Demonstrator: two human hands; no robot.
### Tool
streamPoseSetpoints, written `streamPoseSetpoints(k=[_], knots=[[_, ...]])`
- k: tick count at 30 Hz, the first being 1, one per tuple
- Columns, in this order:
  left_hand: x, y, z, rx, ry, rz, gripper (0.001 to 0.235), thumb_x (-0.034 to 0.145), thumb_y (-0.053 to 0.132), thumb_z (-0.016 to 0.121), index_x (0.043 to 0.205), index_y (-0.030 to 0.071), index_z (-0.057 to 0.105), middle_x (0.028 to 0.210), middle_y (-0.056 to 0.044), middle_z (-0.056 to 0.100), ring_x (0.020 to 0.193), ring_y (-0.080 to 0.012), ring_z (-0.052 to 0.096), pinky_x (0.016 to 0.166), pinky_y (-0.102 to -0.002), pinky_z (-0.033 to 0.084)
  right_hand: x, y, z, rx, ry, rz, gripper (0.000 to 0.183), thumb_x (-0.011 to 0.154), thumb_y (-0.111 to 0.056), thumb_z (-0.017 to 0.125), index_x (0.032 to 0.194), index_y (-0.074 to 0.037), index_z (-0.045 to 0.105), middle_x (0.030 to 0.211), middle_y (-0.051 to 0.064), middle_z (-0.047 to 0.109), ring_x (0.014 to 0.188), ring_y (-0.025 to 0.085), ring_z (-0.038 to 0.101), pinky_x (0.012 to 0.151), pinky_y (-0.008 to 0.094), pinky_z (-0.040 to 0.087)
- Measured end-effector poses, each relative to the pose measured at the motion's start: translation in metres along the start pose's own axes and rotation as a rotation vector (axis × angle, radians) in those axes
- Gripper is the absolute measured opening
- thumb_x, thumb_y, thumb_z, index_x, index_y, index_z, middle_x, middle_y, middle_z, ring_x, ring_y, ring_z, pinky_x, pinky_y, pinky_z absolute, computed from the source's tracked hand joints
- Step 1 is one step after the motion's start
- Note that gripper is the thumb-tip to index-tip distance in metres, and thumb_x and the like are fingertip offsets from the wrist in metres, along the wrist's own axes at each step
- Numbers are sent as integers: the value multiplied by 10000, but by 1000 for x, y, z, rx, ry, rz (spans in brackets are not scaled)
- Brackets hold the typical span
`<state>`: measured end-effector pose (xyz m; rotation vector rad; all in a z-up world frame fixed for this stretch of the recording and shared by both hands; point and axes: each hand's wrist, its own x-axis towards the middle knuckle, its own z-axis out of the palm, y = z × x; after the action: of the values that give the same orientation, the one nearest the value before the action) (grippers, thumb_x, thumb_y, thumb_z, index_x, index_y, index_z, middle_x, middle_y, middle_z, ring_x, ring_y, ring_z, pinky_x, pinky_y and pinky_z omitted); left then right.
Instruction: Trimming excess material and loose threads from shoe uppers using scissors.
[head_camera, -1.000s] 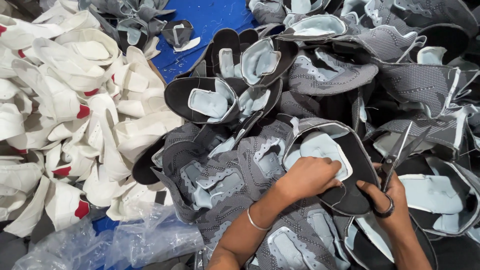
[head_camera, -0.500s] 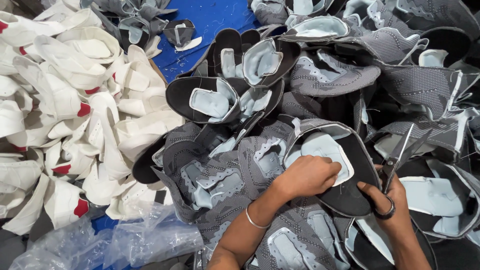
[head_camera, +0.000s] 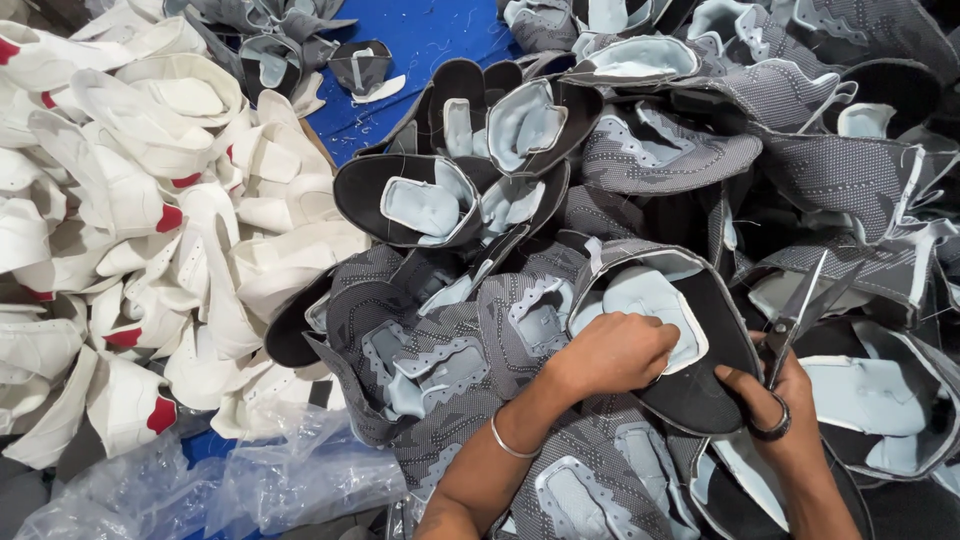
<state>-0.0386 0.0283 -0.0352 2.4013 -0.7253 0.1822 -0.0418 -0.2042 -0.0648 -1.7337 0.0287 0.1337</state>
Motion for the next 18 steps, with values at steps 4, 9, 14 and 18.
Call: streamPoseSetpoints(k=[4,9,14,18], knots=[[0,0,-1,2,-3,0,109,873,130,592,846,25,594,812,-163,682,766,-398,679,688,-510,535,1,2,-1,2,-7,-19,458,824,-166,709,1218,36,594,849,85,622,737,150,608,665,268,467],[1,0,0,-4,-12,-12,118,859,142,604,850,25,602,822,-163,691,774,-399,683,690,-513,537,0,-2,0,17,-17,-19,444,819,-162,701,1206,29,595,866,97,647,755,159,627,683,275,484],[0,1,1,19,-30,-22,136,867,158,613,858,23,606,830,-161,694,777,-398,688,687,-510,542,0,-1,-1,-8,-17,-31,434,823,-164,701,1196,33,602,880,101,649,777,167,629,706,275,489],[2,12,-11,15,-21,-18,233,879,246,664,867,16,627,848,-172,702,788,-416,691,673,-525,539,1,1,-1,-1,-19,-42,435,824,-160,700,1200,33,597,897,97,654,796,165,629,719,274,491]])
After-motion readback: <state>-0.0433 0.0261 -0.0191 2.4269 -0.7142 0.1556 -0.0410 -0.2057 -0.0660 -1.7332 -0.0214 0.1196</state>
